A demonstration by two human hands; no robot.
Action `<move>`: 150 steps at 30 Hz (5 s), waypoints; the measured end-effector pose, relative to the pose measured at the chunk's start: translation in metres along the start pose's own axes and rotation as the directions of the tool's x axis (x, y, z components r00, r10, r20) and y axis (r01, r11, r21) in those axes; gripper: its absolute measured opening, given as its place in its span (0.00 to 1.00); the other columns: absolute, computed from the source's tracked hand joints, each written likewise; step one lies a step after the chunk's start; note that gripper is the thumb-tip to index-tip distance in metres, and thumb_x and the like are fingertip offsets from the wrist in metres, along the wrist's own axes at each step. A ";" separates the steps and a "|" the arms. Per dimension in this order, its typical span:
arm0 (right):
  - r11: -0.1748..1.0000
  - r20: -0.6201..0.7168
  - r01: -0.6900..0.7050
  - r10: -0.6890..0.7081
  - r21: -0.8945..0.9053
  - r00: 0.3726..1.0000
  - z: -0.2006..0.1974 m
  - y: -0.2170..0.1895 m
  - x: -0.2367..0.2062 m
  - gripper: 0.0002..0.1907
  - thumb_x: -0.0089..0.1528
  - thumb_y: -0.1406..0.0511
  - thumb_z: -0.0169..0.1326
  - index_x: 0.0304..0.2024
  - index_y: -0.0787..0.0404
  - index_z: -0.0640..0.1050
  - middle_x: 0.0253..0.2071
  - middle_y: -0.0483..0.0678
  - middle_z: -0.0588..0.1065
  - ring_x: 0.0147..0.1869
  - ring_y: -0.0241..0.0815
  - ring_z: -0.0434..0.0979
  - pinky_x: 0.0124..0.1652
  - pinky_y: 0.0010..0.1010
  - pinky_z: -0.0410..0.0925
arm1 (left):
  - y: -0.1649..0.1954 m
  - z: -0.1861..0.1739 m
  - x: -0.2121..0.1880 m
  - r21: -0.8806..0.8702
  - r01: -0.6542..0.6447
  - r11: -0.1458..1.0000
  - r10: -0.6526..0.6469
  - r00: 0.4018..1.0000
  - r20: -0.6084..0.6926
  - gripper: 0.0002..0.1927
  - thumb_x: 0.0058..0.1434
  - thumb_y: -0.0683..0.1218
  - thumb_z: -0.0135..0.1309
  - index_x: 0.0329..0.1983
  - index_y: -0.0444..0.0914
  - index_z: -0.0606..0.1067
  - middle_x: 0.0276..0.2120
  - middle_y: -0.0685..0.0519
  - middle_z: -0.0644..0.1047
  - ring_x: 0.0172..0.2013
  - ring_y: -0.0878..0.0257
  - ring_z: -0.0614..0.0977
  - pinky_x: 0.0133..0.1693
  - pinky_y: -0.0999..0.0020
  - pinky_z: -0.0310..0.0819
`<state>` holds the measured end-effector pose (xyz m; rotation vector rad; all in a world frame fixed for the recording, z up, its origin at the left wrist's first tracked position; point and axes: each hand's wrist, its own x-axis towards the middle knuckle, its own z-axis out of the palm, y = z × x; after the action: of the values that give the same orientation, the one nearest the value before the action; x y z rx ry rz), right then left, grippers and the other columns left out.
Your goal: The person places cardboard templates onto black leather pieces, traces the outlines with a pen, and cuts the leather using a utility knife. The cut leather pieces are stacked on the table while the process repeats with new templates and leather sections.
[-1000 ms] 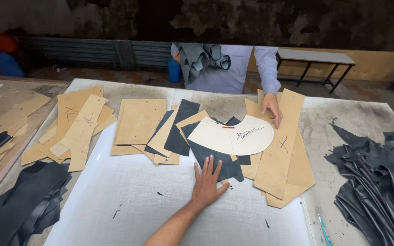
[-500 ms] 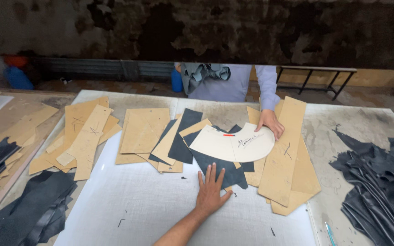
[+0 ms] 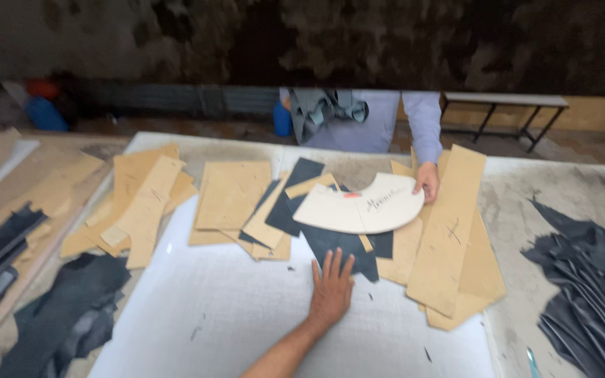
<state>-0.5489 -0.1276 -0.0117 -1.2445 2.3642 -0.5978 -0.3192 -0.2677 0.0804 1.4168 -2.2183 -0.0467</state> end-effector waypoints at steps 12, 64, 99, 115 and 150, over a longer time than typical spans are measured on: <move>0.626 0.119 0.760 -0.780 0.175 0.615 0.020 -0.026 -0.062 0.38 0.61 0.53 0.60 0.70 0.59 0.65 0.71 0.53 0.63 0.78 0.51 0.56 0.72 0.48 0.48 | -0.001 0.002 -0.002 -0.113 0.107 0.988 -0.113 0.993 -0.046 0.31 0.68 0.52 0.45 0.74 0.41 0.58 0.73 0.41 0.56 0.75 0.46 0.51 0.70 0.33 0.37; 0.945 -0.066 0.179 -0.204 -0.272 0.977 0.016 -0.017 -0.230 0.39 0.71 0.47 0.38 0.78 0.56 0.47 0.81 0.48 0.40 0.84 0.46 0.31 0.76 0.48 0.29 | -0.061 -0.077 -0.186 -0.850 0.016 0.526 0.435 0.854 0.285 0.13 0.68 0.47 0.58 0.50 0.35 0.81 0.36 0.50 0.84 0.38 0.65 0.86 0.43 0.72 0.79; 0.903 -0.651 -0.429 0.323 -0.004 0.687 -0.182 0.256 -0.527 0.10 0.65 0.62 0.60 0.48 0.55 0.79 0.62 0.52 0.78 0.64 0.51 0.77 0.62 0.43 0.70 | -0.194 -0.035 -0.292 -0.040 -0.455 0.890 0.440 0.830 0.342 0.27 0.62 0.55 0.50 0.57 0.33 0.75 0.59 0.33 0.74 0.67 0.38 0.70 0.70 0.40 0.60; 0.988 -0.926 0.039 0.128 0.152 0.356 -0.222 0.257 -0.498 0.12 0.74 0.66 0.51 0.58 0.67 0.73 0.50 0.48 0.77 0.53 0.42 0.76 0.54 0.33 0.69 | -0.176 -0.024 -0.354 -0.344 -0.487 0.803 0.573 0.791 0.215 0.21 0.61 0.49 0.55 0.54 0.32 0.76 0.58 0.34 0.74 0.62 0.41 0.73 0.64 0.39 0.64; 0.683 0.178 -0.102 -0.042 0.723 0.983 0.011 -0.011 -0.269 0.15 0.65 0.69 0.54 0.53 0.65 0.79 0.47 0.51 0.83 0.44 0.36 0.81 0.38 0.25 0.73 | -0.133 -0.104 -0.247 -0.343 0.592 0.729 -0.556 0.805 0.209 0.22 0.58 0.48 0.65 0.54 0.37 0.78 0.30 0.56 0.79 0.31 0.64 0.78 0.35 0.63 0.75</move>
<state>-0.3957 0.0905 0.0250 -0.8251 1.6806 -1.2127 -0.0812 -0.0923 0.0351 1.8219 -1.6088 -0.7471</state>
